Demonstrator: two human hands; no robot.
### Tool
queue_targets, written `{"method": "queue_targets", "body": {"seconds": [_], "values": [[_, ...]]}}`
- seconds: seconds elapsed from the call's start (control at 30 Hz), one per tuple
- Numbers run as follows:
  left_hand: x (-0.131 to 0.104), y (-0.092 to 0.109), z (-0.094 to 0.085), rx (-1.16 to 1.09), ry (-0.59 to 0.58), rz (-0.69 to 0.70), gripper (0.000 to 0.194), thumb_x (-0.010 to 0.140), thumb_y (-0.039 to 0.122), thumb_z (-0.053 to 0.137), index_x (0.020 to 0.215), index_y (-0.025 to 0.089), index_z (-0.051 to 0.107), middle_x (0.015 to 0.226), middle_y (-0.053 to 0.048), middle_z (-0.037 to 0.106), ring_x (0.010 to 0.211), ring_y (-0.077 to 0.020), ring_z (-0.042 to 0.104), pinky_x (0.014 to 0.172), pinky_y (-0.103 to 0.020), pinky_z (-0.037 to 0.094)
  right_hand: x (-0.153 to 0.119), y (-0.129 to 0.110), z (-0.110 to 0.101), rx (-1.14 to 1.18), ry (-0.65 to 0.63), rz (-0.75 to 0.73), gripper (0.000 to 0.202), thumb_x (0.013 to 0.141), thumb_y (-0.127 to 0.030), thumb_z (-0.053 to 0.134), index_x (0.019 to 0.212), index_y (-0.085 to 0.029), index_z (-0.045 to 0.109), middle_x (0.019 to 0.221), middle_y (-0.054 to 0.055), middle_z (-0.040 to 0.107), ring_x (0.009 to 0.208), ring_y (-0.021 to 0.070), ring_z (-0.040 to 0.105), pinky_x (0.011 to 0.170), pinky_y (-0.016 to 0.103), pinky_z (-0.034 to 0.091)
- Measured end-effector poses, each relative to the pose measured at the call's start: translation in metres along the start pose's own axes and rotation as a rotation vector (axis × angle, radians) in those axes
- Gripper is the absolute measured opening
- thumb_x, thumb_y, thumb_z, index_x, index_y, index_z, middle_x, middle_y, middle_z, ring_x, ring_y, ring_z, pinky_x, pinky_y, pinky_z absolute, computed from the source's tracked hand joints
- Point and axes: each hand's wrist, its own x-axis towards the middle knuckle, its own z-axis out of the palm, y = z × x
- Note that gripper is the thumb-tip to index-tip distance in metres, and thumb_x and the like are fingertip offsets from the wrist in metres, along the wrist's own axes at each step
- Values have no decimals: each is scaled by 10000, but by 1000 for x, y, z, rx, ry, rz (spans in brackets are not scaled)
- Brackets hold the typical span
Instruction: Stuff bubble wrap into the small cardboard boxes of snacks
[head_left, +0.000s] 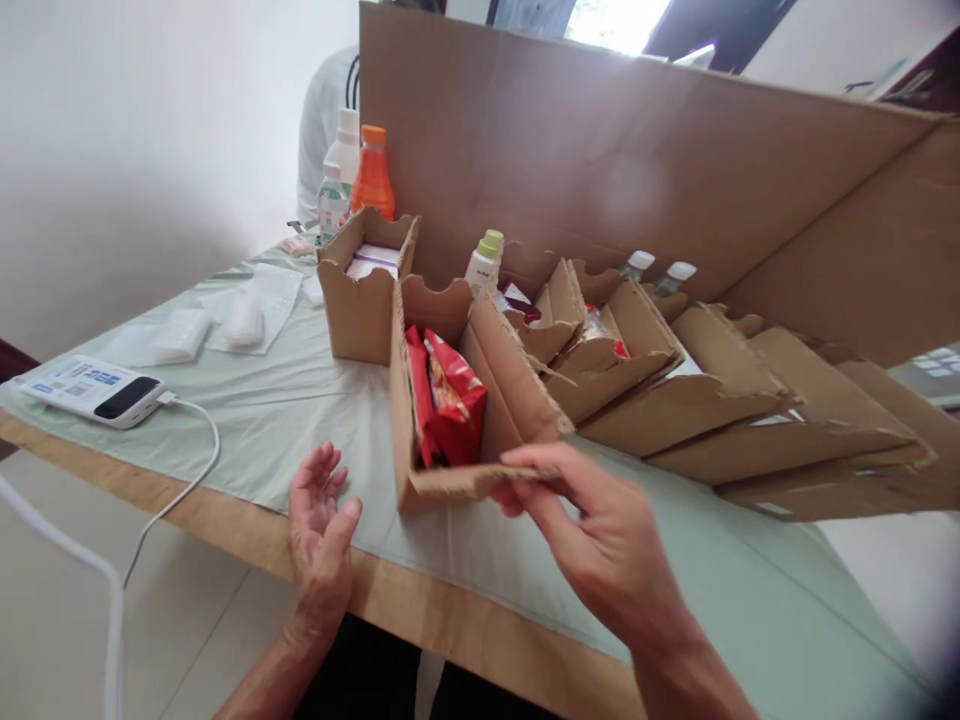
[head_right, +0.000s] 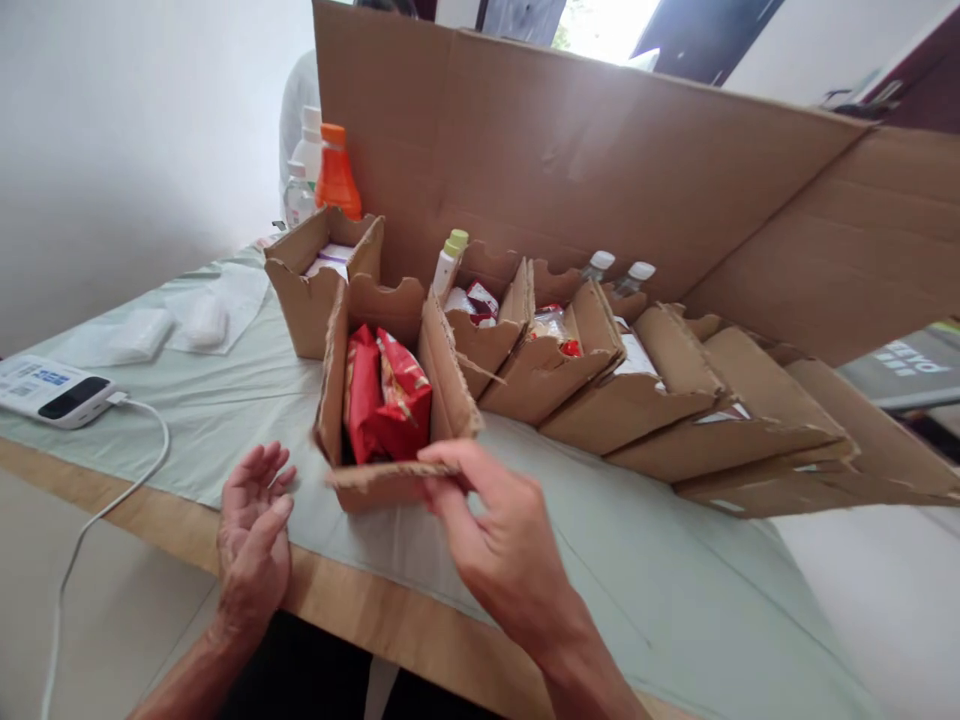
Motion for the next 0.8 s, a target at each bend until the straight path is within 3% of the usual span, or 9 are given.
{"method": "queue_targets", "body": {"seconds": [0.1,0.17,0.27,0.37,0.47,0.53,0.63,0.8], "values": [[-8,4,1,46,-59,7,598,842,315,766,1409,340,577,1503,-69,547,1414,-287,489,1157,-433,381,-46,16,-48,-68,130,81,104,914,-299,672,979,-279,750,748,-16,753,598,145,709,556,223,554],[-17,9,4,93,-135,8,633,847,316,763,1442,351,551,1539,-70,522,1432,-297,475,1161,-441,381,-69,35,-75,-64,302,196,178,891,-356,708,1049,-292,759,771,1,756,633,165,716,549,232,564],[-30,16,14,150,-250,7,681,863,314,748,1494,360,495,1575,-69,494,1463,-303,445,1178,-455,372,-104,63,-97,50,521,292,476,873,-436,735,1331,-326,662,1013,47,796,919,220,766,729,279,627],[-32,20,24,188,-301,-13,697,867,324,744,1507,365,471,1591,-61,475,1481,-304,424,1185,-463,372,-138,84,-91,129,449,327,641,892,-453,710,1494,-336,521,1353,97,707,1217,262,693,919,351,613],[-27,20,31,260,-336,-133,650,853,373,755,1457,338,516,1563,-63,504,1427,-313,486,1157,-470,407,-158,91,-64,33,242,358,664,840,-477,740,1443,-252,578,1394,148,675,1238,324,675,953,423,602],[-24,21,36,303,-398,-235,557,855,408,745,1375,296,580,1478,-69,581,1357,-310,552,1132,-464,432,-157,90,-43,-92,145,400,557,805,-522,737,1259,-202,695,1230,161,750,1146,358,706,922,465,603],[-22,21,48,303,-429,-286,467,866,435,721,1286,259,618,1374,-69,646,1291,-292,599,1099,-439,462,-135,87,-26,-238,168,480,420,821,-575,663,971,-189,731,942,138,781,908,349,735,780,466,605],[-9,14,90,249,-489,-208,489,872,400,678,1326,242,589,1384,-90,634,1310,-280,589,1131,-452,445,-81,111,-39,-183,356,397,398,837,-575,639,942,-192,653,905,113,755,830,278,704,747,414,574]]}}
